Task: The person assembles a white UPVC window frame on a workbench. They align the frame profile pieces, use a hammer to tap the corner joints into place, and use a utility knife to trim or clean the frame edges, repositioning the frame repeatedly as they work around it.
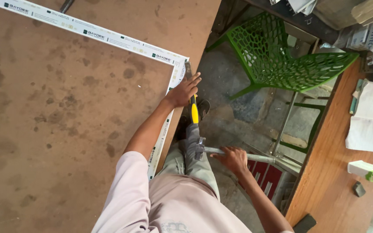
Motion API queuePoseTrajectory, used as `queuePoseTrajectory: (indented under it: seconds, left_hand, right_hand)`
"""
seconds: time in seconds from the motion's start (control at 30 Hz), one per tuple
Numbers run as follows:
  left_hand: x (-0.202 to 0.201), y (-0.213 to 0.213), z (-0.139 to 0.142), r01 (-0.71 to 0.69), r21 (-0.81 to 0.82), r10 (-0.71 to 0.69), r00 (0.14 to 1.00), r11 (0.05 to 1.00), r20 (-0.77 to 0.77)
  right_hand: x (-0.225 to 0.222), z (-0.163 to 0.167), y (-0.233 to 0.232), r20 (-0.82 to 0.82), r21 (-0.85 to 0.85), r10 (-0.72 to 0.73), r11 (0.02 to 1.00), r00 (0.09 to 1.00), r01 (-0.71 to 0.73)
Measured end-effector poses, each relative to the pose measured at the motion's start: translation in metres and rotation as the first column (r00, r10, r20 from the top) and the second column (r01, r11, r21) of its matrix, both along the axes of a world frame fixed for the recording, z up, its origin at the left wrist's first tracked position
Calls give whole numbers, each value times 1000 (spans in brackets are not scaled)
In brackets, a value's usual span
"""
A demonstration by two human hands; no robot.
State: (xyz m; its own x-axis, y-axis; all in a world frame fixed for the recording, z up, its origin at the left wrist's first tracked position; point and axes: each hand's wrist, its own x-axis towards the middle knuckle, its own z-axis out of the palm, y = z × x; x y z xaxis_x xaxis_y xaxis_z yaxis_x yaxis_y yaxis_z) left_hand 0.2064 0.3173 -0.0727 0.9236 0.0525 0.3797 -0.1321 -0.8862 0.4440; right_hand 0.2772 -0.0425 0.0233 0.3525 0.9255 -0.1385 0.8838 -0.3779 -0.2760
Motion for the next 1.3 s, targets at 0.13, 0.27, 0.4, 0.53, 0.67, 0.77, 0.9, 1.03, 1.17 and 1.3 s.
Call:
queuePoseTrajectory:
  seconds: [0.13, 0.27, 0.4, 0.53, 0.67, 0.77, 0.9, 1.03, 1.17, 1.3]
  left_hand:
    - [5, 2, -3, 22, -51, -19, 998, 998, 59]
    - [13, 0, -6, 11, -53, -9, 999, 999, 49]
    - [17, -2, -7, -20, -54, 23, 998, 998, 61]
    - [19, -3, -8, -24, -114, 30, 998, 993, 56]
    - [20, -5, -12, -60, 24, 59, 997, 998, 49]
    - [19, -8, -13, -94, 22, 92, 994, 995, 50]
    - [18, -9, -11, -109, 50, 106, 993, 993, 52]
    - [19, -7, -5, -142, 36, 139, 988, 989, 69]
    - [19, -6, -1, -120, 66, 114, 990, 991, 87]
    - [18, -5, 1, -131, -4, 131, 987, 991, 93]
  right_hand:
    - [-3, 1, -3, -13, 14, 13, 1000, 1000, -12]
    - [-2, 3, 0, -30, 7, 18, 1000, 999, -18]
    - [1, 5, 2, -24, 5, 14, 1000, 1000, -14]
    - [3, 6, 2, -27, -16, 23, 1000, 999, -24]
    - [7, 8, 4, -31, 9, 53, 999, 998, -53]
    - [20, 11, 12, 10, 74, 149, 986, 989, -149]
    - [49, 10, 33, -11, -239, 68, 968, 998, -69]
    - [66, 11, 43, 65, -69, 81, 995, 995, -76]
    - [74, 15, 46, 101, -14, 370, 929, 924, -370]
    - [84, 18, 61, 105, -72, 151, 987, 983, -144]
